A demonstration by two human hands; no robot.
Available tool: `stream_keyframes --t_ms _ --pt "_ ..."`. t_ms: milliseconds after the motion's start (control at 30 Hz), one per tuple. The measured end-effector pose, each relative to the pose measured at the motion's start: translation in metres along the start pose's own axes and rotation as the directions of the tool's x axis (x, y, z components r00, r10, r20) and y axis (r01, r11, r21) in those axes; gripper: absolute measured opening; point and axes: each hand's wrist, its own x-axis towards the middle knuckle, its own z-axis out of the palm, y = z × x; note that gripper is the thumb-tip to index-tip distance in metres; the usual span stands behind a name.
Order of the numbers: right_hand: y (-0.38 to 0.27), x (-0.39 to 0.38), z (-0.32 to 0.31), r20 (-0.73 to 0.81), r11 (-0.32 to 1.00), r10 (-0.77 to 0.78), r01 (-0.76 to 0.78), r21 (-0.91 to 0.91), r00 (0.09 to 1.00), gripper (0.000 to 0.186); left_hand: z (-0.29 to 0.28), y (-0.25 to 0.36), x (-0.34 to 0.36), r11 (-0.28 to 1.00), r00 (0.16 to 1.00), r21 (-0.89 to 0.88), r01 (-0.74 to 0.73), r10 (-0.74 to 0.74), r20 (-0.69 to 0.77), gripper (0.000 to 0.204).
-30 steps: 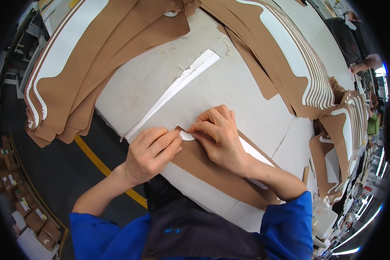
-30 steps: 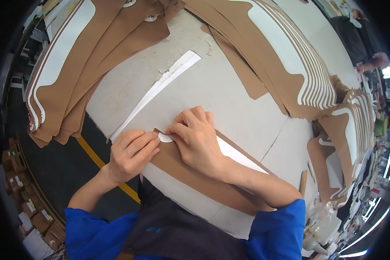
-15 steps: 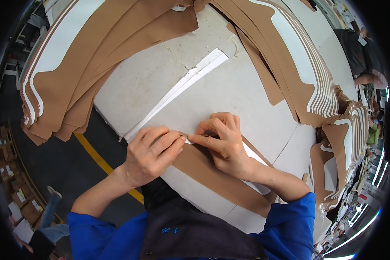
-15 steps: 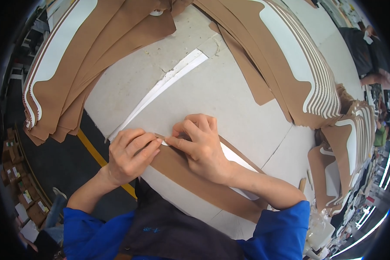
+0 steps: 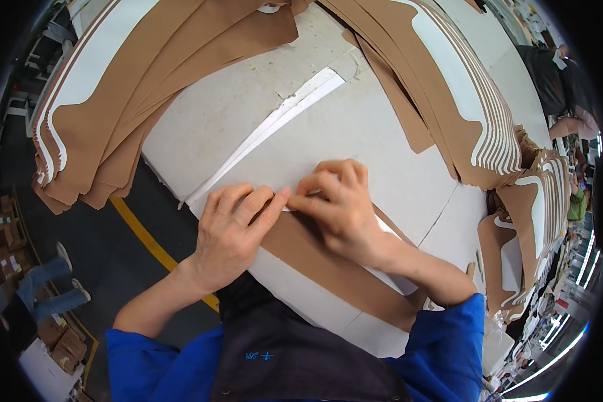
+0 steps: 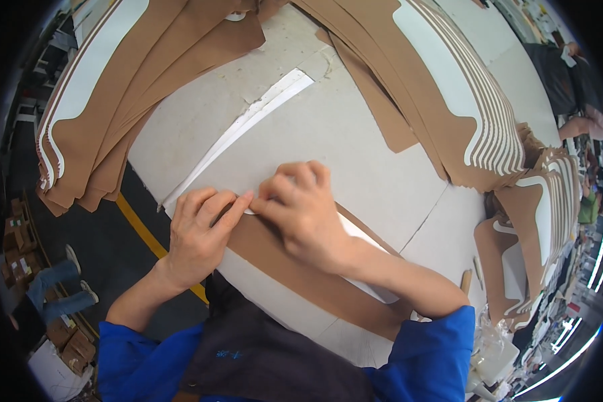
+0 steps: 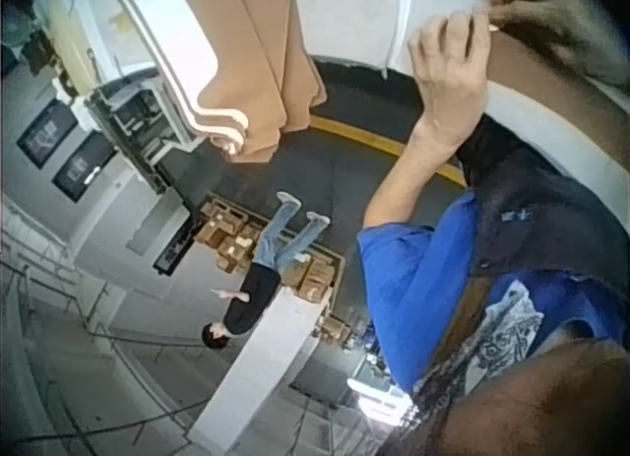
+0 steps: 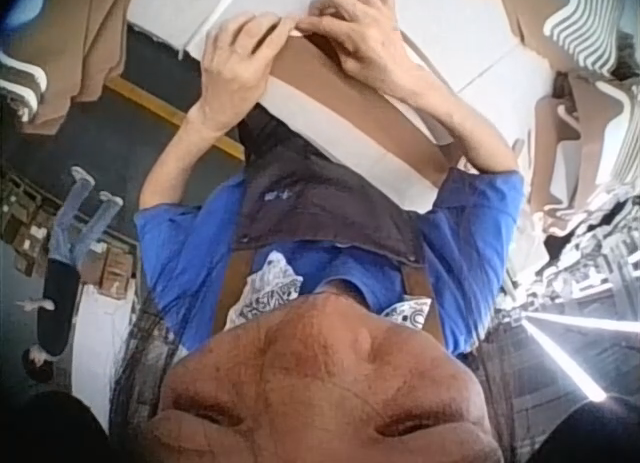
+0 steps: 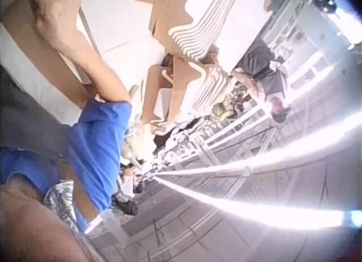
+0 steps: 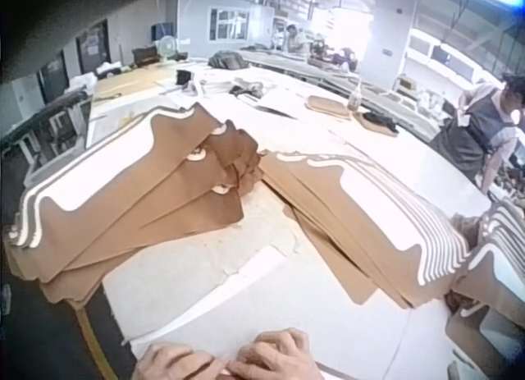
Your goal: Folding and pressing the edges of leather pieces after applying adhesive to create handbag components.
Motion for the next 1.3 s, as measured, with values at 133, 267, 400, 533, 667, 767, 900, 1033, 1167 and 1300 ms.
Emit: stream_keyframes --t_ms 133,267,400,533,667,767,900,1033,1167,1300 --pt "0.028 0.008 -0.022 0.116 0.97 0.111 -0.133 0.201 0.987 0.027 -0.003 0.004 0.001 1.0 1.0 0.029 -0.008 0.007 0.023 0.046" --pt "0.044 0.013 -0.031 0.207 0.963 0.038 -0.091 0.253 0.978 0.032 -0.003 0.004 0.001 1.0 1.0 0.013 0.009 -0.009 0.02 0.047" --pt "0.054 0.014 -0.035 0.258 0.956 -0.102 0.023 0.294 0.961 0.04 -0.003 0.004 0.001 1.0 1.0 0.021 -0.01 0.01 0.015 0.047" --pt "0.056 0.013 -0.031 0.246 0.947 -0.204 0.128 0.293 0.948 0.044 -0.003 0.002 0.0 1.0 1.0 0.018 -0.02 0.02 0.009 0.046" --pt "0.049 0.016 -0.03 0.24 0.944 -0.252 0.183 0.274 0.938 0.051 -0.003 0.003 0.0 1.0 1.0 0.01 -0.023 0.023 -0.015 0.046" --pt "0.044 0.015 -0.028 0.257 0.942 -0.306 0.251 0.225 0.917 0.056 -0.003 0.004 0.0 0.999 0.999 0.017 -0.033 0.034 -0.033 0.042" --pt "0.041 0.008 -0.022 0.227 0.931 -0.364 0.349 0.104 0.903 0.063 -0.004 0.007 -0.002 0.999 0.999 0.026 -0.03 0.031 -0.036 0.043" --pt "0.047 -0.002 -0.027 0.182 0.934 -0.356 0.354 0.043 0.917 0.073 -0.009 0.009 -0.003 0.999 0.999 0.038 -0.025 0.026 -0.023 0.045" --pt "0.049 -0.009 -0.035 0.174 0.949 -0.309 0.315 -0.011 0.935 0.069 -0.006 0.009 -0.007 1.0 0.999 0.003 -0.03 0.03 -0.014 0.046" --pt "0.024 -0.032 -0.068 -0.11 0.999 -0.046 0.046 0.006 0.993 0.052 -0.006 0.004 -0.008 0.997 1.0 -0.083 -0.008 0.007 -0.015 0.042"
